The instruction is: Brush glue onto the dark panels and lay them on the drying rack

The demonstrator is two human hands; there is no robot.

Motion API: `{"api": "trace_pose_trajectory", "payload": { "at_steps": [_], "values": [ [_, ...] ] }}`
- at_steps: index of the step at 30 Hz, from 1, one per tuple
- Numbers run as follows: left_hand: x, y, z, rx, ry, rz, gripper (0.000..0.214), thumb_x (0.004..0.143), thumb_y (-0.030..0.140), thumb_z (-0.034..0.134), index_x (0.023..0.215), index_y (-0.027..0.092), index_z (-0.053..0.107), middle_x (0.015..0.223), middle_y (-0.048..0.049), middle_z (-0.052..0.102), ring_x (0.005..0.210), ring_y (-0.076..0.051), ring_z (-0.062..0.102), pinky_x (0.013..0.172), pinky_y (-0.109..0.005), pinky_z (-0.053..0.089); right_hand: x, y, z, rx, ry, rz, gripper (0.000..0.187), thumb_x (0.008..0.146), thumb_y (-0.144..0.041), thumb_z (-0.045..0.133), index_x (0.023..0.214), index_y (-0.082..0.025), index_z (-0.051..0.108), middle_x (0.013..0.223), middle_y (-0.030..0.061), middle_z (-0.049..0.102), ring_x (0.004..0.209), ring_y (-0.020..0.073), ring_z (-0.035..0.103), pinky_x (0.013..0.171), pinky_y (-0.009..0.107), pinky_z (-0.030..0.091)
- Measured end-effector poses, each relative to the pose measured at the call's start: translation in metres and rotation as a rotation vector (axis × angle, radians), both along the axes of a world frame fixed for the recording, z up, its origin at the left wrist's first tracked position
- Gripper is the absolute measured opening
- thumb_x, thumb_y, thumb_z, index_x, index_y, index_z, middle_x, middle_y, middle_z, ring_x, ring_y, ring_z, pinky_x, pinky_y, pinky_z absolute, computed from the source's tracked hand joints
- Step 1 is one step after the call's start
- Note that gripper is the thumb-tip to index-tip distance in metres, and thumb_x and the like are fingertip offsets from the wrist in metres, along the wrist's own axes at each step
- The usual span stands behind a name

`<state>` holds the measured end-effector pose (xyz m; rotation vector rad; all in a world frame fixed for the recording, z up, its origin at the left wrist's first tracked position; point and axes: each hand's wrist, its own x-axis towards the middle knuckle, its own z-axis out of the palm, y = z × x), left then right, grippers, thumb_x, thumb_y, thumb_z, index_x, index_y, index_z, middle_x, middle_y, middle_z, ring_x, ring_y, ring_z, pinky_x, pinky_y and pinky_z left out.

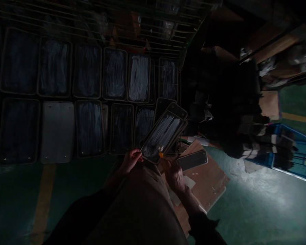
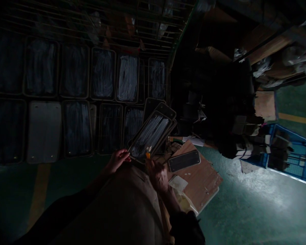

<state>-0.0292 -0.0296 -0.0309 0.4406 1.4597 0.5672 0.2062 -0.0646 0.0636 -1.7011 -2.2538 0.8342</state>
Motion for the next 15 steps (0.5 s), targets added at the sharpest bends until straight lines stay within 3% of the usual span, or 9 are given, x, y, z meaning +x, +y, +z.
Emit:
{"api": "trace_pose_trajectory", "payload": {
  "at_steps": [3,6,11,15],
  "values": [
    [-0.001,0.000,0.000,-0.019,0.003,-0.018,0.033,0.067,0.036,0.080,0.084,0.014,0.062,0.061,0.0015,0.067,0.054,-0.016,0.069,0.054,-0.025,0.055,-0.015,-0.030,0.001,-0.081,0.083,0.024,0.034,0.101,-0.026,0.040,0.129,-0.020,0.058,0.087,0.0082,0.069,0.059,0.0147,0.059,0.052,0.023,0.045],
    [-0.001,-0.001,-0.002,0.006,0.037,-0.034,0.032,0.069,0.037,0.078,0.085,0.014,0.063,0.065,0.0008,0.068,0.054,-0.016,0.069,0.052,-0.024,0.054,-0.024,-0.035,-0.002,-0.131,0.147,0.023,0.035,0.100,-0.029,0.042,0.129,-0.020,0.059,0.085,0.0077,0.069,0.059,0.0144,0.060,0.051,0.022,0.046],
    [-0.003,-0.002,-0.006,0.047,0.013,-0.071,0.032,0.070,0.040,0.076,0.084,0.014,0.064,0.065,-0.0012,0.069,0.055,-0.016,0.068,0.055,-0.026,0.055,-0.027,0.003,-0.007,-0.144,0.263,-0.014,0.033,0.101,-0.026,0.042,0.127,-0.019,0.060,0.081,0.0068,0.070,0.064,0.0153,0.065,0.058,0.024,0.049],
    [-0.002,0.000,-0.006,0.058,0.019,-0.050,0.037,0.067,0.041,0.078,0.086,0.013,0.062,0.062,0.0000,0.067,0.054,-0.016,0.068,0.054,-0.026,0.055,-0.013,0.042,-0.019,-0.167,0.416,-0.210,0.031,0.102,-0.029,0.040,0.122,-0.019,0.062,0.081,0.0053,0.071,0.067,0.0148,0.068,0.063,0.023,0.052]
  ]
}}
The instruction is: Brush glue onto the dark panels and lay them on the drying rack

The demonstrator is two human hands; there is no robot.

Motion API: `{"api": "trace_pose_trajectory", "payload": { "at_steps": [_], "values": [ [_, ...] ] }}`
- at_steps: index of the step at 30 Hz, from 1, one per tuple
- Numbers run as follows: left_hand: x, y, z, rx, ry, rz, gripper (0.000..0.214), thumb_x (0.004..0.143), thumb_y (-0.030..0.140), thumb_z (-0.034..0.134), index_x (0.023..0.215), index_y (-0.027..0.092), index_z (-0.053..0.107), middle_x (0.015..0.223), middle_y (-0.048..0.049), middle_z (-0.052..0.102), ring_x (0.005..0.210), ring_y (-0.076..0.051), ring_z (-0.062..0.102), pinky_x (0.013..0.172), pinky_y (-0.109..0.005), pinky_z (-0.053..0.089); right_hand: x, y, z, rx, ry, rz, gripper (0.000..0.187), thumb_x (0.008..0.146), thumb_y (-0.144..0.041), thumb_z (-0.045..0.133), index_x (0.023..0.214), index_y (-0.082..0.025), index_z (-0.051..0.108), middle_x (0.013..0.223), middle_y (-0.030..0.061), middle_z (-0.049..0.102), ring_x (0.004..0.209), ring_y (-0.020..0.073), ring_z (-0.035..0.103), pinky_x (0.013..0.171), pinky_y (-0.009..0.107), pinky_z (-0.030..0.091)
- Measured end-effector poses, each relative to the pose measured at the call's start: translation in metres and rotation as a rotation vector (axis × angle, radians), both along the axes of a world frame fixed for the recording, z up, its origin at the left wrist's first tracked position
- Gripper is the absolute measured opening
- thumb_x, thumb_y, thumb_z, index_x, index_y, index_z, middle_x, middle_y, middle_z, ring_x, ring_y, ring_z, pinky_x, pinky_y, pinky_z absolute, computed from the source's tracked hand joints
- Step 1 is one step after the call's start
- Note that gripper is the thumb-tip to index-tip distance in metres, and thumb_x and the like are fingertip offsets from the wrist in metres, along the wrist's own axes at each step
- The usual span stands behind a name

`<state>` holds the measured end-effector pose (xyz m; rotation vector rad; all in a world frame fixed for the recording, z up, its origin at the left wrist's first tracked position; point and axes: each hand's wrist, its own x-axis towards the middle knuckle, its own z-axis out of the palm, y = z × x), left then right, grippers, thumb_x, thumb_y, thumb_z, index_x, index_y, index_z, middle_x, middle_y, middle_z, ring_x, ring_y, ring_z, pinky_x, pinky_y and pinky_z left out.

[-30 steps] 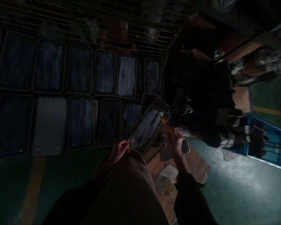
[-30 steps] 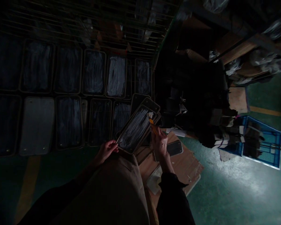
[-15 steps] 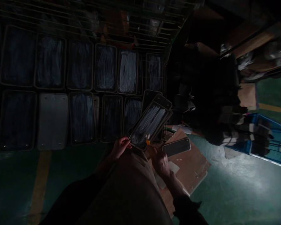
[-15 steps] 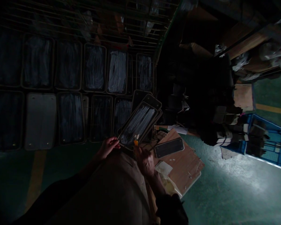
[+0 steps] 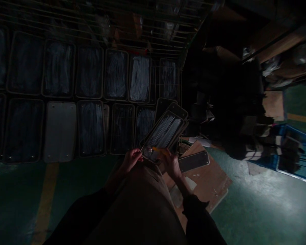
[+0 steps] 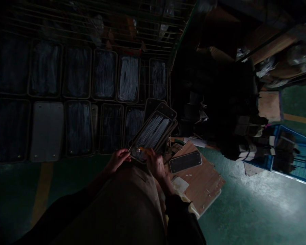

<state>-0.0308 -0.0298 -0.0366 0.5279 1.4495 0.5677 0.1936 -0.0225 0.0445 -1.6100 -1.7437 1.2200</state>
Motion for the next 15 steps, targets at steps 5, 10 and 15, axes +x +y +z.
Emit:
{"api": "trace_pose_trajectory", "payload": {
  "at_steps": [5,10,15],
  "values": [
    [0.002,-0.002,-0.004,-0.007,0.005,0.020,0.039,0.066,0.042,0.079,0.087,0.013,0.062,0.061,0.0006,0.067,0.053,-0.017,0.069,0.054,-0.025,0.054,0.038,0.042,-0.014,0.112,-0.043,-0.240,0.031,0.102,-0.036,0.041,0.120,-0.020,0.060,0.087,0.0051,0.072,0.077,0.0173,0.071,0.069,0.027,0.056],
    [0.003,-0.004,-0.005,0.012,0.006,0.017,0.038,0.067,0.043,0.078,0.086,0.014,0.062,0.061,0.0002,0.067,0.053,-0.017,0.069,0.055,-0.026,0.055,0.056,0.076,-0.003,0.279,-0.252,-0.293,0.031,0.103,-0.034,0.038,0.120,-0.020,0.059,0.091,0.0064,0.073,0.081,0.0183,0.072,0.071,0.027,0.056],
    [0.004,-0.001,-0.001,-0.007,0.032,0.029,0.038,0.066,0.041,0.079,0.088,0.014,0.062,0.060,0.0009,0.067,0.052,-0.018,0.069,0.055,-0.027,0.055,0.046,0.089,-0.008,0.384,-0.359,-0.239,0.031,0.103,-0.030,0.037,0.118,-0.019,0.061,0.097,0.0086,0.073,0.087,0.0195,0.071,0.075,0.028,0.054]
  ]
}}
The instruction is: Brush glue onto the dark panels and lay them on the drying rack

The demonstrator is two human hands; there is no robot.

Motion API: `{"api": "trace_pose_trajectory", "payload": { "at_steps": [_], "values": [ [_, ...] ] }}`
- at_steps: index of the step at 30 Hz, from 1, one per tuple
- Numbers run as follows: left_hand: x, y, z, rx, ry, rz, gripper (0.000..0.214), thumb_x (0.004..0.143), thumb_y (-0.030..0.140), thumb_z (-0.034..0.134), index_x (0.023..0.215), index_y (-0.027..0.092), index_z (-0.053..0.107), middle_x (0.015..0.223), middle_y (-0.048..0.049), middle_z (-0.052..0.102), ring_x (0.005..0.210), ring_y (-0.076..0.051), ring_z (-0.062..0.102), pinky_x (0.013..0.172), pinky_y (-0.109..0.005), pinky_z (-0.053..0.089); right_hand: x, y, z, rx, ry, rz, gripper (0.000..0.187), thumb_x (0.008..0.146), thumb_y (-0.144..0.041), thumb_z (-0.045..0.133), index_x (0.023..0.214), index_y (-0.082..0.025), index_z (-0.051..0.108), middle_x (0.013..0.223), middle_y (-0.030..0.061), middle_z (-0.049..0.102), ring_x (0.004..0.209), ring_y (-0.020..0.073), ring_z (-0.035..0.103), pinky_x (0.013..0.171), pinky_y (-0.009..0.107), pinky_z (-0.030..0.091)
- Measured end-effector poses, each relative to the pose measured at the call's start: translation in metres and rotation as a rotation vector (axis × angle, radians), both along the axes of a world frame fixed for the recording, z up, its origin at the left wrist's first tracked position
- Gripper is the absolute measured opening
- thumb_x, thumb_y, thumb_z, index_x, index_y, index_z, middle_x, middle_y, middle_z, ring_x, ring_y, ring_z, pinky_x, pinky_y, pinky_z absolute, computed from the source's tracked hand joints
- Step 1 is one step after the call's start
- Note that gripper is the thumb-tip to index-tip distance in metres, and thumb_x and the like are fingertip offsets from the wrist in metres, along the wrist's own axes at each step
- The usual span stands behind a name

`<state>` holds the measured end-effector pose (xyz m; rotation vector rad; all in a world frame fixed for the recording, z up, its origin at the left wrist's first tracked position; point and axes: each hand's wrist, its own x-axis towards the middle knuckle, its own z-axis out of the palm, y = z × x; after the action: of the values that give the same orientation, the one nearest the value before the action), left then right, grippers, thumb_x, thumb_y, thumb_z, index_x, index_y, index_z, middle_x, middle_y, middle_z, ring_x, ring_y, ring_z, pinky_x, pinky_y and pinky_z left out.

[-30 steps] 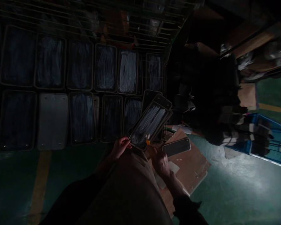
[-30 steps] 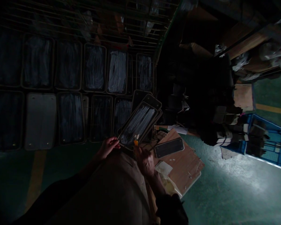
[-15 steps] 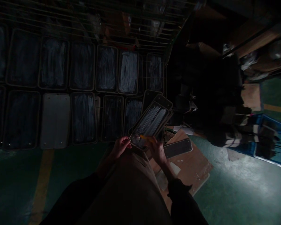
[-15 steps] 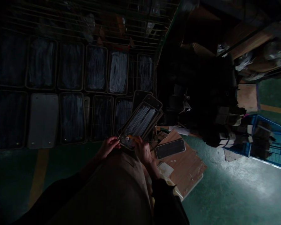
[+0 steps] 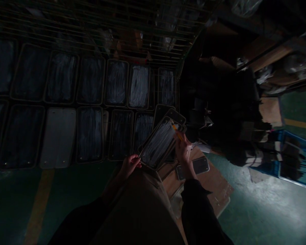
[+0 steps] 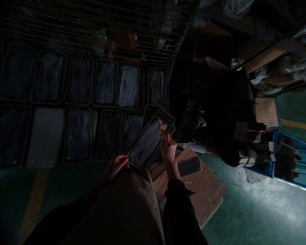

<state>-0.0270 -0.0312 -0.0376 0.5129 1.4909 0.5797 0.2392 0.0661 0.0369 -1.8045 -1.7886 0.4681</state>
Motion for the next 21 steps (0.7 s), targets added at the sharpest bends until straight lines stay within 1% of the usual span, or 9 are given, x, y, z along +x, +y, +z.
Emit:
{"api": "trace_pose_trajectory", "payload": {
  "at_steps": [3,5,7,10,12,14,16,19,21],
  "values": [
    [0.001,0.001,0.002,-0.007,0.004,-0.012,0.037,0.067,0.040,0.078,0.087,0.014,0.062,0.061,0.0007,0.067,0.052,-0.017,0.069,0.054,-0.026,0.054,-0.009,-0.013,-0.004,-0.052,-0.019,0.116,0.030,0.102,-0.026,0.038,0.117,-0.020,0.063,0.099,0.0088,0.073,0.087,0.0191,0.070,0.074,0.027,0.053],
    [0.001,0.002,0.003,0.005,-0.010,-0.015,0.036,0.067,0.041,0.079,0.085,0.014,0.062,0.060,0.0007,0.067,0.052,-0.017,0.069,0.055,-0.026,0.054,-0.014,-0.029,-0.001,-0.130,-0.002,0.188,0.030,0.100,-0.024,0.040,0.119,-0.021,0.063,0.100,0.0085,0.072,0.086,0.0188,0.070,0.072,0.026,0.053],
    [0.000,0.003,0.004,0.014,-0.026,-0.016,0.037,0.066,0.042,0.079,0.084,0.014,0.062,0.060,0.0007,0.066,0.052,-0.017,0.068,0.055,-0.026,0.054,-0.016,-0.043,0.008,-0.216,0.049,0.221,0.030,0.100,-0.024,0.042,0.122,-0.022,0.062,0.097,0.0075,0.073,0.082,0.0182,0.071,0.068,0.025,0.052],
    [-0.001,0.003,0.005,0.013,-0.055,-0.020,0.040,0.066,0.043,0.080,0.085,0.013,0.062,0.061,0.0005,0.066,0.053,-0.017,0.068,0.056,-0.026,0.054,-0.012,-0.054,0.020,-0.276,0.161,0.166,0.030,0.101,-0.029,0.041,0.123,-0.022,0.060,0.089,0.0056,0.073,0.074,0.0171,0.071,0.064,0.025,0.054],
    [-0.002,0.003,0.005,0.010,-0.073,-0.018,0.041,0.066,0.044,0.080,0.086,0.014,0.061,0.062,0.0003,0.066,0.054,-0.017,0.069,0.057,-0.027,0.055,-0.007,-0.058,0.023,-0.249,0.182,0.107,0.029,0.102,-0.030,0.040,0.121,-0.021,0.060,0.086,0.0049,0.073,0.073,0.0170,0.071,0.067,0.026,0.055],
    [-0.002,0.001,0.003,-0.004,-0.092,-0.008,0.043,0.065,0.045,0.081,0.086,0.014,0.060,0.063,0.0002,0.067,0.055,-0.017,0.069,0.058,-0.028,0.057,-0.003,-0.066,0.021,-0.219,0.140,0.112,0.028,0.102,-0.031,0.041,0.120,-0.021,0.061,0.087,0.0055,0.073,0.076,0.0177,0.071,0.071,0.027,0.055],
    [-0.002,-0.001,0.000,-0.029,-0.115,0.015,0.046,0.065,0.047,0.081,0.089,0.014,0.059,0.065,-0.0002,0.067,0.057,-0.018,0.071,0.060,-0.030,0.058,-0.004,-0.082,0.017,-0.215,0.077,0.167,0.027,0.102,-0.029,0.042,0.118,-0.021,0.062,0.089,0.0067,0.073,0.077,0.0185,0.071,0.070,0.027,0.055],
    [0.000,-0.005,-0.005,-0.052,-0.141,0.044,0.050,0.065,0.049,0.081,0.093,0.015,0.057,0.069,-0.0004,0.068,0.058,-0.019,0.072,0.061,-0.031,0.060,-0.015,-0.121,0.014,-0.233,0.026,0.213,0.026,0.101,-0.025,0.042,0.117,-0.020,0.062,0.088,0.0077,0.072,0.074,0.0192,0.070,0.064,0.027,0.053],
    [0.001,-0.006,-0.008,-0.060,-0.148,0.046,0.050,0.065,0.049,0.081,0.093,0.016,0.056,0.069,0.0001,0.068,0.058,-0.019,0.072,0.061,-0.031,0.060,-0.026,-0.147,0.017,-0.252,0.042,0.223,0.026,0.100,-0.023,0.042,0.118,-0.020,0.061,0.086,0.0069,0.071,0.069,0.0190,0.068,0.060,0.027,0.052]
  ]
}}
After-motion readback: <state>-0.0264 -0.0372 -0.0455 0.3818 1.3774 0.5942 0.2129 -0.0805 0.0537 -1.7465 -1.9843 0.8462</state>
